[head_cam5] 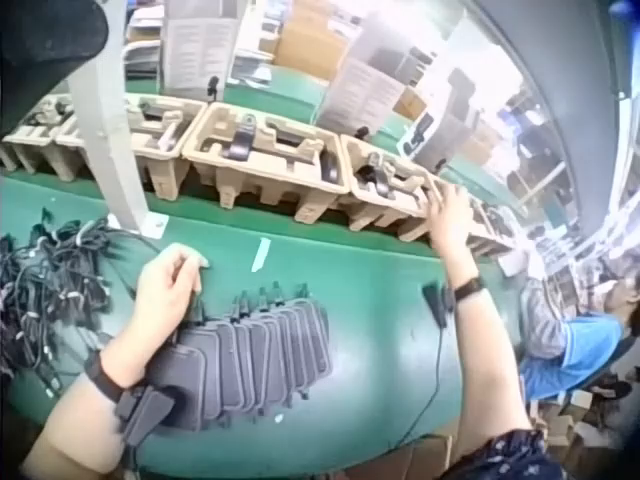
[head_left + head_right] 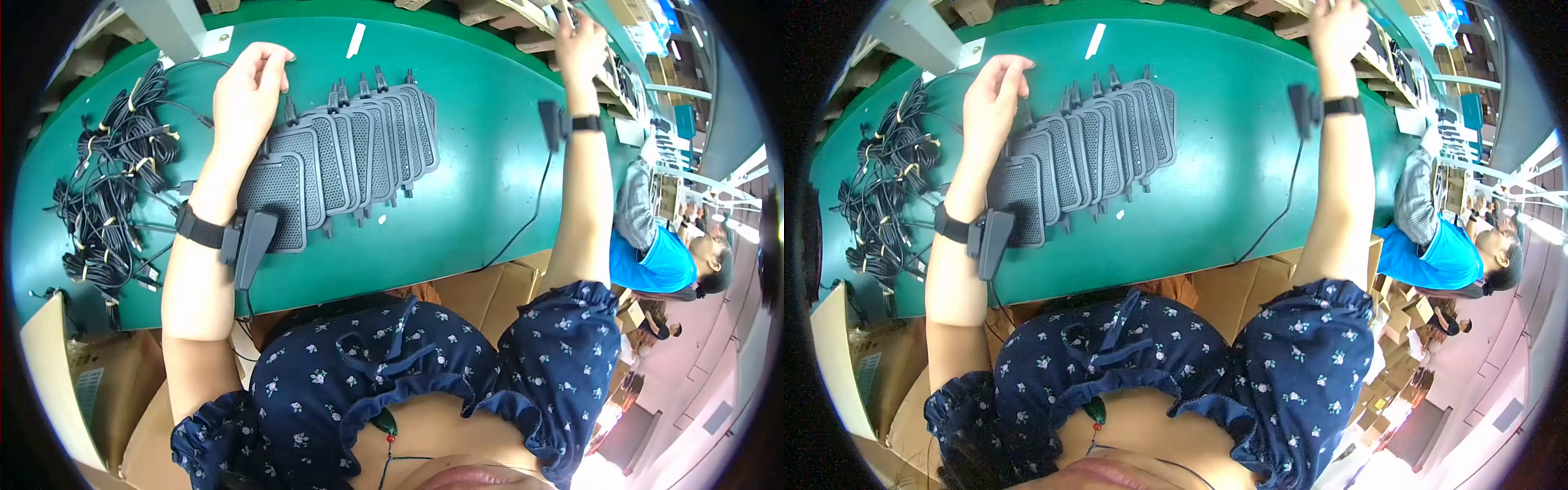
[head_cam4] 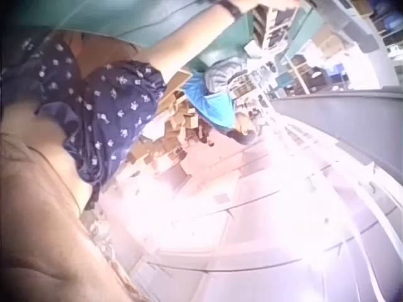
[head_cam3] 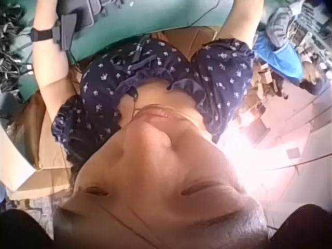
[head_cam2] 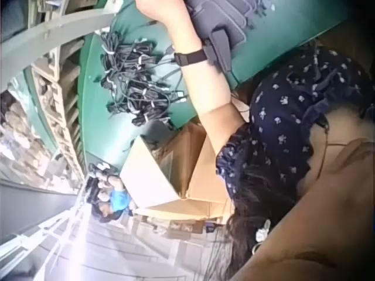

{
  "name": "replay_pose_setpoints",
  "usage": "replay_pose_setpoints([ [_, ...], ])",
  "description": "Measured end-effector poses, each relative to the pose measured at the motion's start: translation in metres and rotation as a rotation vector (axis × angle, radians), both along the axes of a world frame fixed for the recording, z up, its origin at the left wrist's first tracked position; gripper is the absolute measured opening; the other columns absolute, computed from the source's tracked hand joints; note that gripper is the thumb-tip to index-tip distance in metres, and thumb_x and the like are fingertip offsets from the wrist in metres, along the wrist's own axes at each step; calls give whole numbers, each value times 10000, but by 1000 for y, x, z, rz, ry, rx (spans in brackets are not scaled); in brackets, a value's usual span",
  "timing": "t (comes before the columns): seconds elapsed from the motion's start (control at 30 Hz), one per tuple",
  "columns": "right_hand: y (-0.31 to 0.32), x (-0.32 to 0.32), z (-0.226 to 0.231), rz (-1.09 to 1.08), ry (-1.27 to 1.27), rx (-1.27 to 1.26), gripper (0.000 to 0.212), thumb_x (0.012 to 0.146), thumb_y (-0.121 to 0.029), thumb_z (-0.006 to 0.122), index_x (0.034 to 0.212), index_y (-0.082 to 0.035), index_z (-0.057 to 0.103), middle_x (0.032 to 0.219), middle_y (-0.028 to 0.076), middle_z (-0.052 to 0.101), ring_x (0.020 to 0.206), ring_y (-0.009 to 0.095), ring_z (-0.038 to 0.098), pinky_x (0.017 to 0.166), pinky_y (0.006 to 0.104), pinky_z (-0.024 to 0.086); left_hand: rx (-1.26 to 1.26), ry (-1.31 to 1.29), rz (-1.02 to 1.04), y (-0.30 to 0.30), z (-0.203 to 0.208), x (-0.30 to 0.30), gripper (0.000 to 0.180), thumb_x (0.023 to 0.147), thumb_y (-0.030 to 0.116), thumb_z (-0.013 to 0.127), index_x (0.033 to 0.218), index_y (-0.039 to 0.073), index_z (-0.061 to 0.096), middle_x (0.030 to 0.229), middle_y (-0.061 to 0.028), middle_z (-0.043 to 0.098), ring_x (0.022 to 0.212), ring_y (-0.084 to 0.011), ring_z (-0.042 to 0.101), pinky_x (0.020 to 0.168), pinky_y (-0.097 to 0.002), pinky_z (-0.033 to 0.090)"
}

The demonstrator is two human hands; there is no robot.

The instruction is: The person picks up a stack of black pads from a box and places them on the table, followed by a bundle of cables. They then repeatedly place one pad and one bundle of cables into each cardboard tray on the assembly line.

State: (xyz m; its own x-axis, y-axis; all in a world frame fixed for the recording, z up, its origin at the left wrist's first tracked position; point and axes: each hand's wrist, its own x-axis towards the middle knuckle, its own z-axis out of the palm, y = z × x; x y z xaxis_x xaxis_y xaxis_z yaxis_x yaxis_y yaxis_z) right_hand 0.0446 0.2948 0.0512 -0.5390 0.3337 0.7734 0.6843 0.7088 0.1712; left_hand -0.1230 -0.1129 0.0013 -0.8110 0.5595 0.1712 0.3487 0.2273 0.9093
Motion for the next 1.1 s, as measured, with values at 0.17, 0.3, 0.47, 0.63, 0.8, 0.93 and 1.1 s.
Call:
replay_pose_setpoints([
  [0.17,-174,-37,21,779,-286,-237,208,814,-219,591,989,-110,613,931,90,578,875,261,538,788,359,423,63,-87,38,-1,-2,-15,174,882,213,507,888,65,600,595,40,537,528,-30,472,511,-188,378],
  [0.3,-273,-47,15,1181,-498,-421,374,682,-236,686,1020,-107,591,989,80,576,912,265,542,789,372,418,362,-362,-3,-10,-6,-29,215,907,207,464,956,35,583,685,18,553,503,-30,434,451,-171,315],
  [0.47,-336,-50,14,1256,-611,-510,557,626,-330,704,1101,-86,548,1143,122,493,1028,295,483,865,409,386,1265,-769,-666,-22,-62,-86,268,926,238,445,1033,11,538,796,-54,586,617,-80,534,547,-191,418],
  [0.63,-342,-39,14,1194,-907,-466,784,573,-491,674,1202,-65,483,1328,193,342,1278,334,260,1036,498,226,596,-567,103,-11,-10,-52,219,896,190,475,982,8,562,697,1,544,502,-45,432,433,-176,269],
  [0.8,-334,-30,24,1243,-1112,-465,847,553,-484,685,1269,-104,442,1403,185,231,1327,333,160,1049,506,196,611,-563,101,-12,-4,-41,195,903,183,470,925,31,591,663,2,555,485,-35,438,433,-176,321],
  [0.93,-332,-25,19,1242,-1028,-473,660,622,-403,675,1208,-149,509,1353,108,351,1312,289,222,1049,486,223,581,-537,95,-8,-1,-34,196,904,188,479,926,31,593,668,0,553,489,-34,436,428,-171,306],
  [1.1,-303,-38,19,1389,-554,-580,270,683,-156,654,950,-127,632,999,18,612,957,204,566,819,339,463,468,-402,99,-8,-8,-32,192,905,191,481,918,37,594,657,10,539,485,-25,402,437,-173,299],
])
